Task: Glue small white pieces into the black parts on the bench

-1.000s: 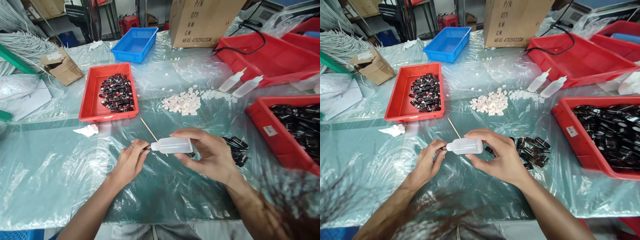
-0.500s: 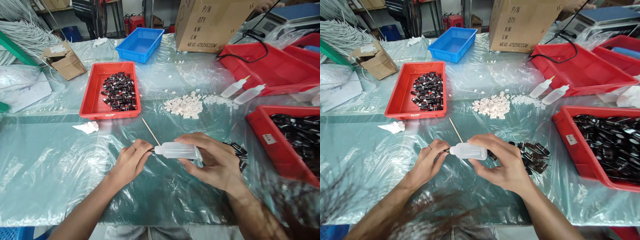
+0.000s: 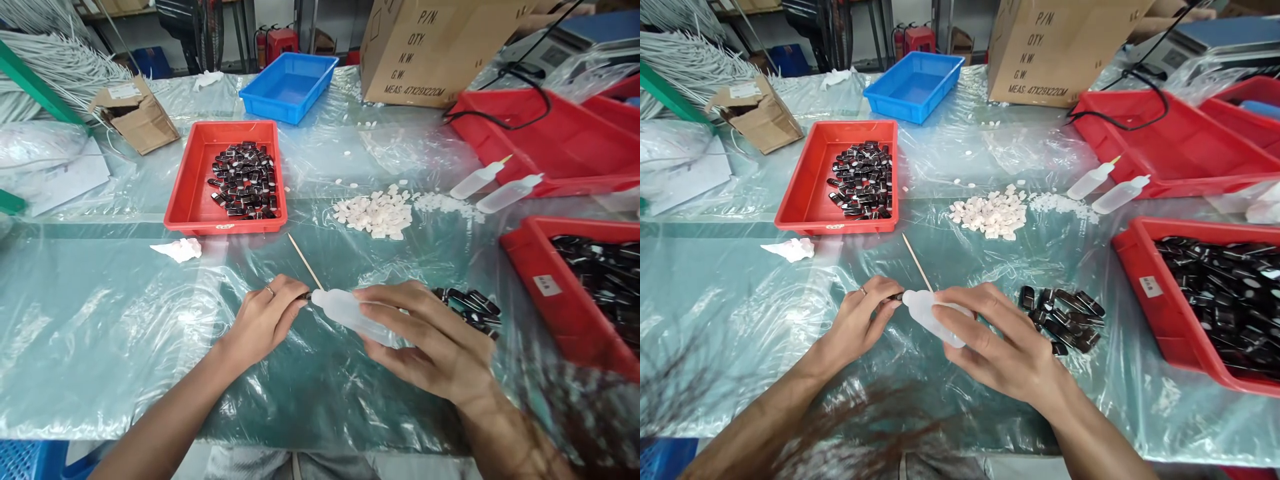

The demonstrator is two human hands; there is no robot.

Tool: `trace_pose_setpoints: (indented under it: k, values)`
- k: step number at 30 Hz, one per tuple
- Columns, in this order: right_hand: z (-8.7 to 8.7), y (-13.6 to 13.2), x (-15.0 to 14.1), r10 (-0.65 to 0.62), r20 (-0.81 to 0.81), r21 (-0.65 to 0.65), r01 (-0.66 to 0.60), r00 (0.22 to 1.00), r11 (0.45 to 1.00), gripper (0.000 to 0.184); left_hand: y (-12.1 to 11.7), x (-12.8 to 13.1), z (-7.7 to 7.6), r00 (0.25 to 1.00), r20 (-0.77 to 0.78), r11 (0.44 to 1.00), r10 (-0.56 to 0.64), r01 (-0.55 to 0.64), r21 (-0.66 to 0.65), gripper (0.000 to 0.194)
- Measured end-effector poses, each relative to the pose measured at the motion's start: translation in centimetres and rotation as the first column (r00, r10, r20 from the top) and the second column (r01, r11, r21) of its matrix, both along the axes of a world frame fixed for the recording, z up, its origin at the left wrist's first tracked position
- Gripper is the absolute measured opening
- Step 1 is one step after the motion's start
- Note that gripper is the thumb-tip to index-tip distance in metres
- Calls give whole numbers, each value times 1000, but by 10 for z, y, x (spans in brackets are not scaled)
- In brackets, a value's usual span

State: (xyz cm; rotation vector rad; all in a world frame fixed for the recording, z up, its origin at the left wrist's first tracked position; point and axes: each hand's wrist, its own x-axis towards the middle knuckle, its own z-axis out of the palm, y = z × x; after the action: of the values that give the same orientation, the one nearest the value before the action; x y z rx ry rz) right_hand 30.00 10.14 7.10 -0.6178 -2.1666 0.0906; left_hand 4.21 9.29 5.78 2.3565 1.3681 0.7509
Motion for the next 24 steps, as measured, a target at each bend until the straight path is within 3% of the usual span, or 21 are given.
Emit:
trace_pose_setpoints:
  k: [3, 9, 18, 24]
  values:
    - [1, 1, 0, -12, -68, -59, 8, 998, 998, 70, -1, 1, 2, 1000, -28, 1000, 7, -7, 21, 17]
    - [-6, 4, -2, -44, -269, -345, -54, 962, 937, 68, -3, 2, 4, 998, -55, 999, 15, -12, 47, 18]
    - [-11, 6, -5, -27, -310, -323, -78, 950, 943, 71, -3, 1, 3, 1000, -16, 999, 17, -17, 40, 15]
    - [-15, 11, -5, -41, -425, -394, -144, 904, 908, 59, -7, 0, 1, 986, 164, 1000, 3, -2, -8, 16]
